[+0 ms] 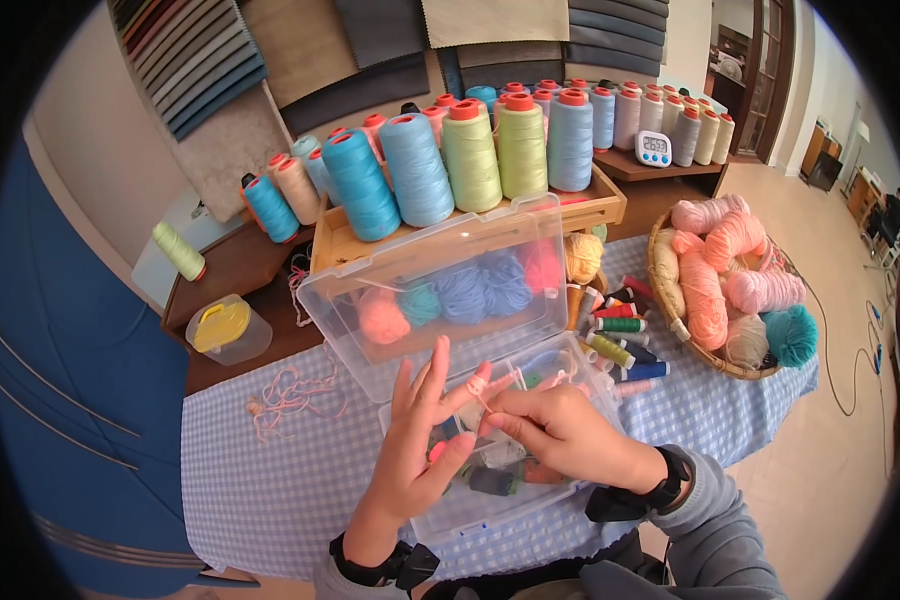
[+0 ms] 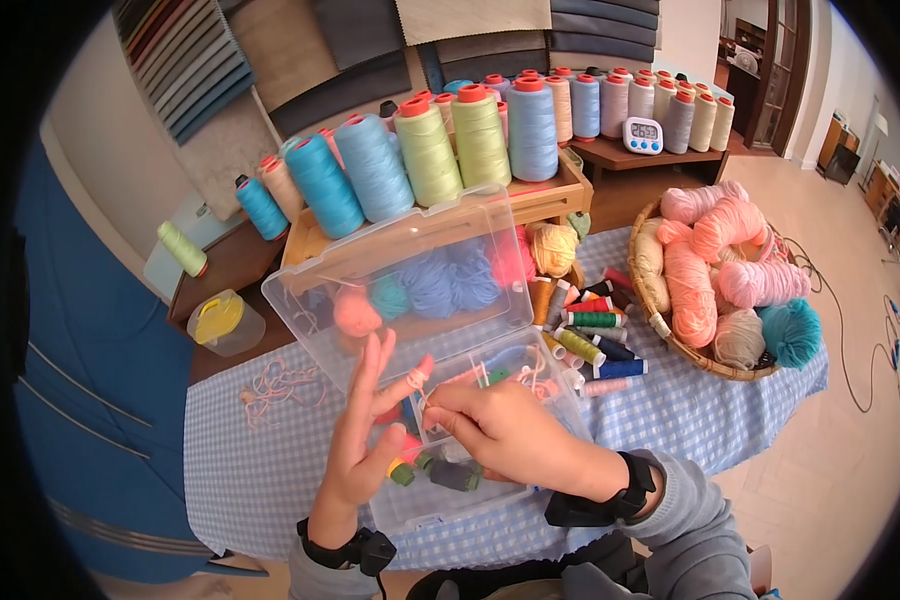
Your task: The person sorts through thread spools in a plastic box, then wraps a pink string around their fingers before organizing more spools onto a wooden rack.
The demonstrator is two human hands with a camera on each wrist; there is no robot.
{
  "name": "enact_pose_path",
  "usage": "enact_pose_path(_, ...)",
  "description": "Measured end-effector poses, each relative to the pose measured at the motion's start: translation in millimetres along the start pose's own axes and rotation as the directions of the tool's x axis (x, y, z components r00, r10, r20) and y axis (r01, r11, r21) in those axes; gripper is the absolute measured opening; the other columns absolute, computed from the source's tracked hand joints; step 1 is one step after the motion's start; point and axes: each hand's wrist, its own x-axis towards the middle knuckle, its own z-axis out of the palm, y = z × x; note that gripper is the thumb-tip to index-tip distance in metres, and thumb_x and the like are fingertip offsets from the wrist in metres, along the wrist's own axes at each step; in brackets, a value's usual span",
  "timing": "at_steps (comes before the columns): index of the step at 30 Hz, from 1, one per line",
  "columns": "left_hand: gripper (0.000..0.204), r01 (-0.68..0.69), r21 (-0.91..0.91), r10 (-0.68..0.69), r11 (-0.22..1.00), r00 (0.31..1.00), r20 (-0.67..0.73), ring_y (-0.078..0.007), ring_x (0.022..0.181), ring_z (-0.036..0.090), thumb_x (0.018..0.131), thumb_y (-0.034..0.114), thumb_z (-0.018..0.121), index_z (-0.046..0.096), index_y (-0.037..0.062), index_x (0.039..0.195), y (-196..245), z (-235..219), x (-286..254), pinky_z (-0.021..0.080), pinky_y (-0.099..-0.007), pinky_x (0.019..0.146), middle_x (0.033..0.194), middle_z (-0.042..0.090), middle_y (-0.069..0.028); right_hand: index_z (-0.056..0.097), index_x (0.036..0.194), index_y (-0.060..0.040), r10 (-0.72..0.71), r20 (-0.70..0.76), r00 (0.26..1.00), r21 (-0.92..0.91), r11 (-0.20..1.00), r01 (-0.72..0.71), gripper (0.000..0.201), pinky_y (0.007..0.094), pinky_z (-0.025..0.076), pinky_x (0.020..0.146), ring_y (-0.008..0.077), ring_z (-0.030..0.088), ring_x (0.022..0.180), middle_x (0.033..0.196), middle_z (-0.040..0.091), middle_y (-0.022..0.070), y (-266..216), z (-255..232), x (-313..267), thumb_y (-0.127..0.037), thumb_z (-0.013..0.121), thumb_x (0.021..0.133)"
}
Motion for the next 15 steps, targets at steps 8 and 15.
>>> enact_pose_path(8, 0.065, 0.035, 0.003, -0.035, 0.999, 0.998, 0.056, -0.0256, 0.124, 0.037, 0.088, 0.028, 0.047, 0.016, -0.0003, 0.138, 4.8, -2.2, 0.7, 0.003, -0.0486, 0.105, 0.089, 0.065, -0.0051, 0.055, 0.083, -0.0058, -0.143, 0.000, 0.990, -0.060, 0.988, 0.142, 0.011, 0.0279, 0.038, 0.040, 0.0173, 0.052, 0.036, 0.045, 0.049, 0.0059, 5.4, -2.2, 0.3, -0.009, 0.045, 0.088)
enact_pose_path(15, 0.066, 0.066, -0.426, -0.053, 0.902, 0.998, 0.043, -0.0264, 0.120, 0.042, 0.089, 0.031, 0.046, 0.015, -0.0005, 0.138, -1.2, 3.2, -2.5, 0.005, -0.0473, 0.106, 0.077, 0.063, -0.0058, 0.054, 0.083, -0.0070, -0.146, -0.023, 0.989, -0.069, 0.987, 0.144, 0.011, 0.0270, 0.038, 0.040, 0.0154, 0.052, 0.036, 0.045, 0.047, 0.0053, 7.1, -0.4, 1.8, -0.005, 0.044, 0.086)
